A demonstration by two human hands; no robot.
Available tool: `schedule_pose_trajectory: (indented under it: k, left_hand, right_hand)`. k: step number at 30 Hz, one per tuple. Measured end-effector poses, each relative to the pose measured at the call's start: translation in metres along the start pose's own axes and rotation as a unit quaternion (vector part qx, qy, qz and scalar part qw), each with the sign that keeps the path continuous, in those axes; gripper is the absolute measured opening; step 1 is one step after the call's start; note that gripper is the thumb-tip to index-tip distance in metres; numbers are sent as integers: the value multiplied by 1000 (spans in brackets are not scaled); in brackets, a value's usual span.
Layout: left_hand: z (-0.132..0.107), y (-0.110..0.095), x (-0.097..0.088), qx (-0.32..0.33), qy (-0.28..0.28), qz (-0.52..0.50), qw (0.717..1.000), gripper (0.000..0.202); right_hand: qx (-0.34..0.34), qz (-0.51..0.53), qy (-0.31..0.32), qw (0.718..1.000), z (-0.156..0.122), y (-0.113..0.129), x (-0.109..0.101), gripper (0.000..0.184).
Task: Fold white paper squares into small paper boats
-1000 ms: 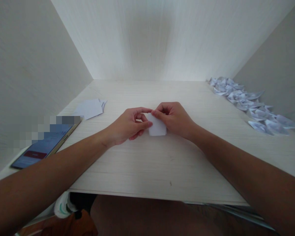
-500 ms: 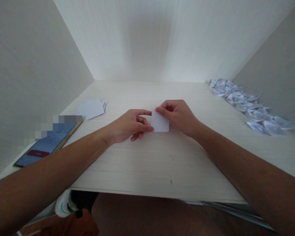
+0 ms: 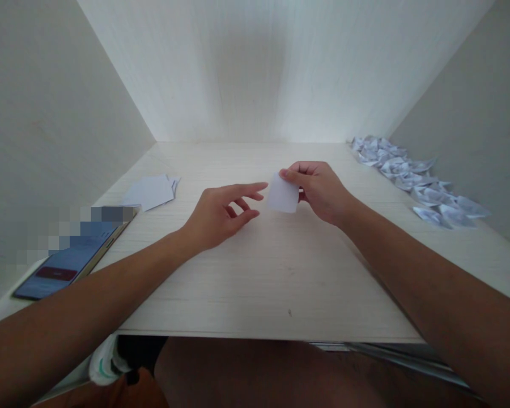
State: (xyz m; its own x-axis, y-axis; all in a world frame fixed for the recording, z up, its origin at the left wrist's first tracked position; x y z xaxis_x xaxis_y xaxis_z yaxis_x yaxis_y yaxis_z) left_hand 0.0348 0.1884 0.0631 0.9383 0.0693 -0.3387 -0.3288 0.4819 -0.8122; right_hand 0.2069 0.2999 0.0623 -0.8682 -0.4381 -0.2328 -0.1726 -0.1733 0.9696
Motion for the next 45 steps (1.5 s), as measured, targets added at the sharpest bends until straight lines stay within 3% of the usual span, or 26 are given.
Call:
schedule_pose_trajectory:
  k: [4, 8, 13, 15, 17, 19, 22, 26, 31, 35, 37, 40, 45]
  left_hand:
    - [-1, -10, 3, 77, 26, 16, 997, 22]
    - [-2, -15, 3, 112, 28, 15, 993, 20]
    - [0, -20, -7, 144, -61, 18, 988, 12]
    - [3, -15, -11, 99, -107, -40, 989, 6]
    - [4, -2, -13, 2, -141, -123, 982, 13]
    - [4, 11, -11, -89, -151, -186, 967, 25]
    - [4, 21, -7, -158, -151, -248, 944, 34]
    - [3, 26, -4, -206, -145, -289, 924, 37]
    - [2, 27, -3, -234, -128, -313, 912, 40]
    - [2, 28, -5, -249, -124, -326, 904, 38]
    - [2, 29, -8, -254, -132, -329, 900, 37]
    - [2, 32, -10, -263, -144, -333, 894, 36]
    - [2, 36, -9, -260, -142, -343, 891, 36]
  right_hand:
    - [45, 36, 66, 996, -6, -3, 13, 33]
    - [88, 53, 112, 988, -13, -8, 25, 37]
    - [128, 36, 178, 975, -18, -13, 35, 28]
    - [135, 49, 189, 972, -18, -14, 35, 24]
    - [121, 84, 181, 972, -16, -13, 34, 23]
    - [91, 105, 176, 975, -13, -11, 32, 33]
    - [39, 79, 174, 981, -11, -6, 30, 45]
    - [0, -2, 162, 987, -12, -3, 28, 38]
    - [-1, -27, 165, 986, -12, -3, 29, 33]
    - [17, 15, 151, 988, -11, -5, 29, 18]
    - [18, 44, 138, 989, -10, -6, 26, 22]
    - [-53, 7, 130, 990, -10, -1, 24, 34]
    - [-191, -153, 107, 964, -15, 11, 24, 24]
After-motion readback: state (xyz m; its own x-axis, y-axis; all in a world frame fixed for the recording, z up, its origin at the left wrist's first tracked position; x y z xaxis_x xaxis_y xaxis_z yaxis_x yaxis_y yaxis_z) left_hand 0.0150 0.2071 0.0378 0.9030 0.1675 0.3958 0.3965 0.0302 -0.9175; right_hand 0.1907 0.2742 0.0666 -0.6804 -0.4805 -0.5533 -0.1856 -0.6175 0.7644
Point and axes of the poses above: each hand's wrist, its own z-axis towards the middle knuckle, its own x-axis out of the palm, y = z × x, the point moved 6 cm from there along z, towards the middle knuckle, and after that the axes turned 12 degrees about -z, right-handed, at the moved point
